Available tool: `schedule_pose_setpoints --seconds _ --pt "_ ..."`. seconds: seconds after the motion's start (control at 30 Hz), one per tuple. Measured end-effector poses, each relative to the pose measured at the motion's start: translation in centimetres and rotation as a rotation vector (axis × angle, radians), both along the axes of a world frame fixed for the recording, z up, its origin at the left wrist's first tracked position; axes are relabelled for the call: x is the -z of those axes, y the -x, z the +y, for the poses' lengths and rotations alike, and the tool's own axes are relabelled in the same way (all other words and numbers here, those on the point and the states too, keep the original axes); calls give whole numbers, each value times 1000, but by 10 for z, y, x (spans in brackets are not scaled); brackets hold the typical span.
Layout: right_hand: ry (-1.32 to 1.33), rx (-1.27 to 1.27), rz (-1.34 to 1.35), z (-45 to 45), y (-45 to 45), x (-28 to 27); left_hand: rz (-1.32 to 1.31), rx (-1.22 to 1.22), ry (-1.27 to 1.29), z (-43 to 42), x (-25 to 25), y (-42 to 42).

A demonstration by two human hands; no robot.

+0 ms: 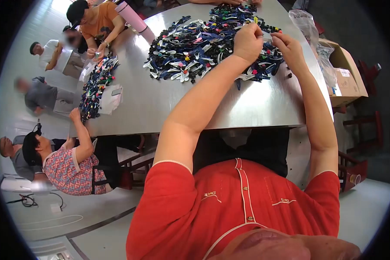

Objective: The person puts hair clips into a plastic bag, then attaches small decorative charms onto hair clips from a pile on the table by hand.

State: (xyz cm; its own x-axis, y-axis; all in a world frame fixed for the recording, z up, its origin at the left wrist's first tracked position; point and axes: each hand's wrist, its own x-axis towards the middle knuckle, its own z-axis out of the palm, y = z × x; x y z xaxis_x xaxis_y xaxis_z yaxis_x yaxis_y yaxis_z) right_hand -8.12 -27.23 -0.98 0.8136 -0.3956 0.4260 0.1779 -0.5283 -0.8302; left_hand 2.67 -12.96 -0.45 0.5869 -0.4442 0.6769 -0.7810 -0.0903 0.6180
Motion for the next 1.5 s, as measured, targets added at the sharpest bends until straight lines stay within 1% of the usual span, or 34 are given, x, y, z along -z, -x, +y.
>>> schedule_pose_setpoints --seconds 0.03,0.07,0.1,0.17,0.2,0.27,0.3,0.4,0.47,0.5,0.53,0.57,0.63,0.67,0.7,0.77,0.83,0.9,0.93,0.97,1.03,1.1,1.17,1.2,1.23,1.3,1.33,1.37,1.43,1.5 --pt "-172 -85 11 3 -1 -2 1 4 1 0 -3 11" --pt "-279 -132 55 2 -3 1 87 26 55 1 -6 21" --pt "-275 -128 56 1 -4 3 173 50 110 1 -6 27" --pt "-530 -255 65 -4 -4 7 207 75 135 5 -7 32" --pt "-525 -251 65 -3 -3 5 218 80 121 7 -4 32" --pt "-604 -239 131 4 -1 5 243 111 112 8 4 25" --pt "-607 -237 130 8 -2 4 244 113 109 12 3 26" --pt "-596 -192 176 12 -2 4 362 137 74 18 4 25" --pt "-476 -166 185 13 -4 6 326 141 44 17 9 24" --pt "-476 -167 189 13 -5 5 285 142 16 19 7 26" --pt "-503 -155 201 13 -4 4 353 176 1 20 6 28" --pt "-530 -142 213 11 -3 3 357 175 0 21 4 30" --pt "-513 -160 199 6 -2 5 329 262 20 29 2 27" --pt "-497 -178 177 5 -3 6 208 240 18 33 7 14" --pt "-506 -179 173 6 -3 6 182 214 -7 42 6 1" --pt "-418 -154 169 8 -4 4 -51 10 -139 65 2 -31" --pt "-399 -144 115 4 -10 7 -203 -220 -316 84 2 -63" --pt "-477 -178 102 6 -9 5 -279 -315 -510 97 1 -79" --pt "-520 -227 100 4 -9 3 -230 -317 -610 98 1 -85" --pt "-515 -224 98 3 -8 2 -231 -315 -605 97 3 -90" --pt "-588 -244 47 5 -5 0 -14 -235 -734 91 -1 -90" --pt "-611 -278 76 2 -4 -4 -19 -279 -744 87 0 -86" --pt "-646 -215 96 4 -1 -10 -175 -371 -785 81 -7 -80" --pt "-631 -254 49 -2 -3 -3 -158 -322 -829 77 -7 -85" --pt "-617 -197 47 -4 -5 -1 -151 -251 -760 78 -4 -87" --pt "-668 -216 49 -11 -4 0 -95 -192 -748 76 -6 -80" --pt "-677 -185 59 -6 -1 -5 -81 -166 -704 76 -8 -73" --pt "-679 -133 59 -6 3 -13 -120 -107 -637 73 -7 -70" --pt "-599 -239 38 -13 7 -10 -69 -63 -641 65 -1 -67" --pt "-543 -220 -20 -15 10 -13 -24 -5 -579 58 -7 -52"
